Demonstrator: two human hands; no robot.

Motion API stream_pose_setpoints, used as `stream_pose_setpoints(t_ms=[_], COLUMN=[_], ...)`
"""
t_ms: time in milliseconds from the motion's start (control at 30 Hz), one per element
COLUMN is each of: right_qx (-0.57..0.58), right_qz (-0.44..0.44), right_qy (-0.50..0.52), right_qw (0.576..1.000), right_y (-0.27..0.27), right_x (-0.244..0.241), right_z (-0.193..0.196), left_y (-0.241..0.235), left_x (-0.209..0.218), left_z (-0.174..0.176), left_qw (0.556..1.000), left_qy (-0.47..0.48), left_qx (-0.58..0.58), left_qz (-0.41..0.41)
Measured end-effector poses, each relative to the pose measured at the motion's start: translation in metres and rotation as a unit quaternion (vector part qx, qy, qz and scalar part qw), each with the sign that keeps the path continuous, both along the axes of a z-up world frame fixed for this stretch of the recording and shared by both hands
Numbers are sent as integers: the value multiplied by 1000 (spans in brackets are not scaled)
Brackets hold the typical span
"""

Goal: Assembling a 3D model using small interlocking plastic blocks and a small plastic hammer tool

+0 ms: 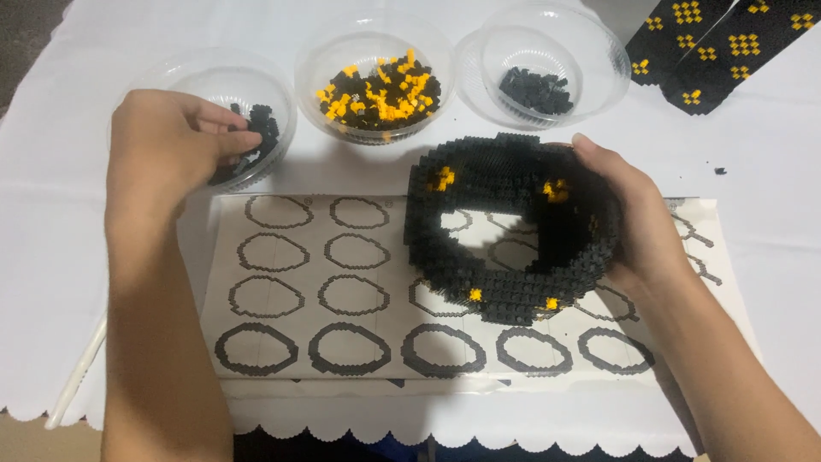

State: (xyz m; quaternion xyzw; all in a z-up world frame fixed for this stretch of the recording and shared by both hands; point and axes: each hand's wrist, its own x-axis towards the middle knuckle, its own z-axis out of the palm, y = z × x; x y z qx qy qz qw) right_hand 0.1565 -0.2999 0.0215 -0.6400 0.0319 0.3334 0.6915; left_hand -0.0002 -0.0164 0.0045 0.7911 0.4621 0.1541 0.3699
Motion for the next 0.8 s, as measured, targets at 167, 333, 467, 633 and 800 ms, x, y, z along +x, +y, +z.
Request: stream_pose_setpoints(t_ms=[167,333,467,633,800], right_qx=[-10,26,22,9,32], right_qz=[5,6,11,-4,14], right_qy=[-5,-2,-7,-14,-10], right_qw=[1000,1000,1000,1000,999], right_y=[2,-1,-2,1,-3], right_x=[-3,1,2,-3,2], right_z=[4,-2,-3,3,-4], left_y=[2,7,7,6,11], left_x=[-1,0,-1,0,-1], left_z=[-2,-9,-12,-8,-13], left_qw=[1000,1000,999,999,994], left_qy=[-9,-14,-22,16,22], left_qx=[6,8,21,15,39], left_qz=[-7,-11,-41,-44,-98])
